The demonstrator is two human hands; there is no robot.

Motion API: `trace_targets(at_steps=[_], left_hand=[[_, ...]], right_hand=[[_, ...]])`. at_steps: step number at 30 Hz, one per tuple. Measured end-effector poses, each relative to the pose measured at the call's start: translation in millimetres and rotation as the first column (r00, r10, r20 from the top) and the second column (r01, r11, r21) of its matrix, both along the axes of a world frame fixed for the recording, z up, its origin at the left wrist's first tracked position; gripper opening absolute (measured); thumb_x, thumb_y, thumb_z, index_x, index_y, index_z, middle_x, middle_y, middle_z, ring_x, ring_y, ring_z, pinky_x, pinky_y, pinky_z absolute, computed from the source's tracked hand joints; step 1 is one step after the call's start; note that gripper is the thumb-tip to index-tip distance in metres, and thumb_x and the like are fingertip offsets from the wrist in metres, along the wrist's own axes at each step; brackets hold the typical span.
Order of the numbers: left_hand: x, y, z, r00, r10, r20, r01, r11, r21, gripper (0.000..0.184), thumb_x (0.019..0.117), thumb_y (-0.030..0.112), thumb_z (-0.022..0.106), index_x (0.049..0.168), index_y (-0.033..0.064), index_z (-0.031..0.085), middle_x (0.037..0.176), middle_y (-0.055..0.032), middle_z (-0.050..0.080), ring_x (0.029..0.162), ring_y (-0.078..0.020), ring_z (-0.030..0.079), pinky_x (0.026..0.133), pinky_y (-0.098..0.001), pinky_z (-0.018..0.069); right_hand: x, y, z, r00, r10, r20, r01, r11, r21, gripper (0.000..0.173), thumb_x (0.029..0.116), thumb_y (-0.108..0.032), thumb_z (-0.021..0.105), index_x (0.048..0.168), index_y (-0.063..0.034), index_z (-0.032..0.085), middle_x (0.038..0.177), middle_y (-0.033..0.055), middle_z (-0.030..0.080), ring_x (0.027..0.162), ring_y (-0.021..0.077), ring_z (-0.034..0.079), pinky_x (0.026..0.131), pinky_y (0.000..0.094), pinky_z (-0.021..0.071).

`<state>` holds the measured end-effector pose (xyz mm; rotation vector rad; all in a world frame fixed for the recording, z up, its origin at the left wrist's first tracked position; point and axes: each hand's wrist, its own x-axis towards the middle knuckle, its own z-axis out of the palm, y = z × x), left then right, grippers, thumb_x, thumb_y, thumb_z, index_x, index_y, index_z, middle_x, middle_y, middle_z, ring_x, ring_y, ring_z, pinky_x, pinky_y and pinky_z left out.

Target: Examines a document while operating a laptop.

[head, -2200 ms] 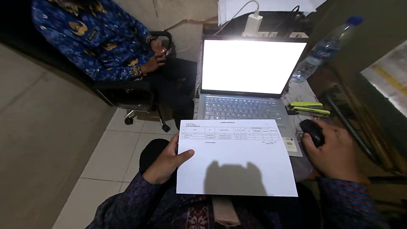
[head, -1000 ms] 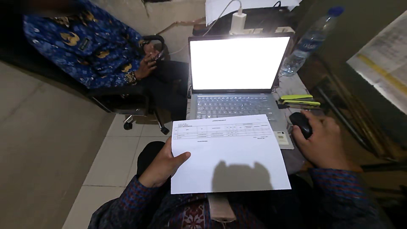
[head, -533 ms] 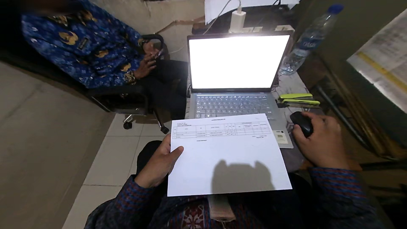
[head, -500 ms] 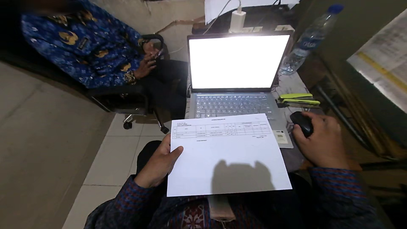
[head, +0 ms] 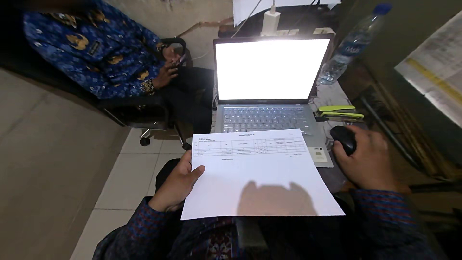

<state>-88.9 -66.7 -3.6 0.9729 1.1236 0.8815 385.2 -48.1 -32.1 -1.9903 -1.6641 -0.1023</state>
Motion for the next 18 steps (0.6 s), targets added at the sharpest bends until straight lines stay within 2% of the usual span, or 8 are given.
trace_targets(at_steps=[18], left_hand=[[1.9,-0.1,-3.3,0.99,-0.009,0.14,0.006,1.0,0.025,0.051,0.1043,-0.005,0.047,0.15,0.0091,0.031,0.125,-0.0167,0.067,0.103,-0.0276,0.074,0.086,-0.0409,0.0645]], right_hand=[[2.2,1.8,-3.3,1.0,0.003,0.011,-0.003,1.0,0.0,0.059,0.0943,-0.046,0.055,0.141,-0.0112,0.058,0.132,0.0316,0.056,0.12,0.0557,0.054,0.092,0.0728,0.045]])
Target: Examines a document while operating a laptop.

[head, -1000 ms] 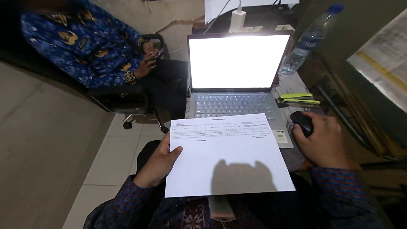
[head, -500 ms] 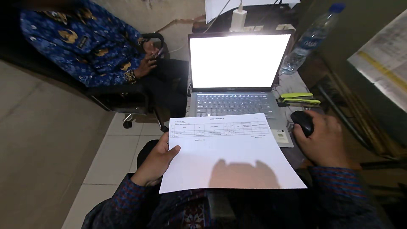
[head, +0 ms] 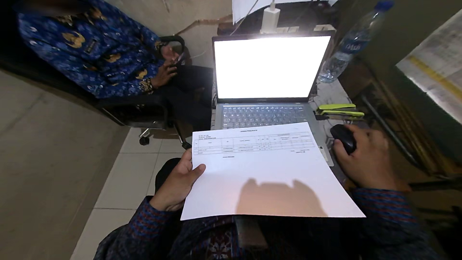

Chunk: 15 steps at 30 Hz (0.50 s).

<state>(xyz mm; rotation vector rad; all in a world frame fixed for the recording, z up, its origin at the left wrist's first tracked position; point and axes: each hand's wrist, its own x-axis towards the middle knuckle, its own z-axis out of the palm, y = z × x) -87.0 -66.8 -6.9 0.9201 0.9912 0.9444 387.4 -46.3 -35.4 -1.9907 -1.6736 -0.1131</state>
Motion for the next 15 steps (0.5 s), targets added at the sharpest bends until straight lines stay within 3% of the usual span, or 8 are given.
trace_targets(at_steps=[15], left_hand=[[1.3,-1.3,1.7,1.0,-0.01,0.018,0.01,1.0,0.0,0.053,0.1041,-0.005,0.047,0.152,0.0084,0.029,0.126,-0.0172,0.067,0.103,-0.0276,0.074,0.085,-0.041,0.0645]], right_hand=[[0.4,-0.6,1.3,1.0,0.012,-0.017,-0.012,1.0,-0.001,0.058,0.0934,-0.044,0.057,0.137,-0.0055,0.058,0.132,0.0319,0.056,0.119,0.0554,0.054,0.093,0.0732,0.0448]])
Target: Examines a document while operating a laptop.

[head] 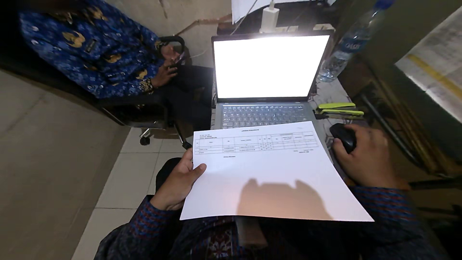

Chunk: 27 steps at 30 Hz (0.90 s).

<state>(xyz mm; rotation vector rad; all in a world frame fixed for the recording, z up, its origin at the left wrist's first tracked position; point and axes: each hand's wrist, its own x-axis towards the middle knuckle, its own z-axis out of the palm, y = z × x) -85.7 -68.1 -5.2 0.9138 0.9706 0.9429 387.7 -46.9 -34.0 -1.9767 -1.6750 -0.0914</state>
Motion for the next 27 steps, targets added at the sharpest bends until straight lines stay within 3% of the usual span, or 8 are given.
trace_targets(at_steps=[16,27], left_hand=[[0.5,-3.2,4.0,1.0,-0.023,0.015,0.022,1.0,0.011,0.051,0.1039,-0.005,0.047,0.15,0.0085,0.031,0.125,-0.0171,0.067,0.103,-0.0272,0.074,0.086,-0.0406,0.0643],[-0.2,-4.8,-0.7,0.999,-0.024,0.035,0.023,0.999,0.029,0.052,0.1033,-0.006,0.047,0.151,0.0071,0.029,0.126,-0.0166,0.067,0.105,-0.0269,0.073,0.088,-0.0407,0.0638]], right_hand=[[-1.6,-0.2,2.1,1.0,-0.001,-0.016,0.001,1.0,-0.005,0.066,0.0911,-0.045,0.059,0.144,-0.0051,0.052,0.133,0.0327,0.056,0.121,0.0561,0.054,0.094,0.0733,0.0441],[-3.1,-1.2,4.4,0.999,0.0,-0.032,-0.001,1.0,-0.017,0.061,0.0932,-0.042,0.059,0.144,-0.0085,0.054,0.134,0.0322,0.055,0.122,0.0558,0.053,0.095,0.0735,0.0439]])
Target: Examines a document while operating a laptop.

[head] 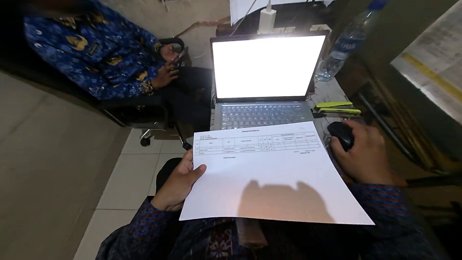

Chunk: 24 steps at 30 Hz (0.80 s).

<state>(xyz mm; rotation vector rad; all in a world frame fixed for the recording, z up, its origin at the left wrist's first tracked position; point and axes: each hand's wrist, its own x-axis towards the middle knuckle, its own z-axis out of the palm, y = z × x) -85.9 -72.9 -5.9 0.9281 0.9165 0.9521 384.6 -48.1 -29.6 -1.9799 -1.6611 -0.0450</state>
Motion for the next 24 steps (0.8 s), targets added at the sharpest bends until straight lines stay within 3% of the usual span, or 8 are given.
trace_targets(at_steps=[7,24], left_hand=[[1.1,-0.2,-2.3,1.0,0.004,0.002,-0.004,1.0,-0.022,0.052,0.1036,-0.006,0.046,0.151,0.0085,0.03,0.126,-0.0163,0.067,0.104,-0.0267,0.073,0.087,-0.0406,0.064],[0.6,0.7,-5.2,1.0,0.002,-0.014,-0.003,1.0,-0.022,0.051,0.1036,-0.006,0.047,0.15,0.008,0.031,0.126,-0.0166,0.067,0.104,-0.0265,0.073,0.087,-0.04,0.0639]], right_hand=[[1.0,0.1,-2.4,0.999,0.033,0.006,-0.033,0.999,0.02,0.05,0.0929,-0.043,0.057,0.135,-0.0172,0.065,0.13,0.0277,0.058,0.116,0.0514,0.056,0.089,0.071,0.0464],[3.9,0.9,-6.4,0.997,0.074,0.029,-0.075,0.997,0.027,0.05,0.0919,-0.048,0.056,0.131,-0.021,0.069,0.125,0.0247,0.06,0.112,0.0469,0.058,0.087,0.0668,0.0474]])
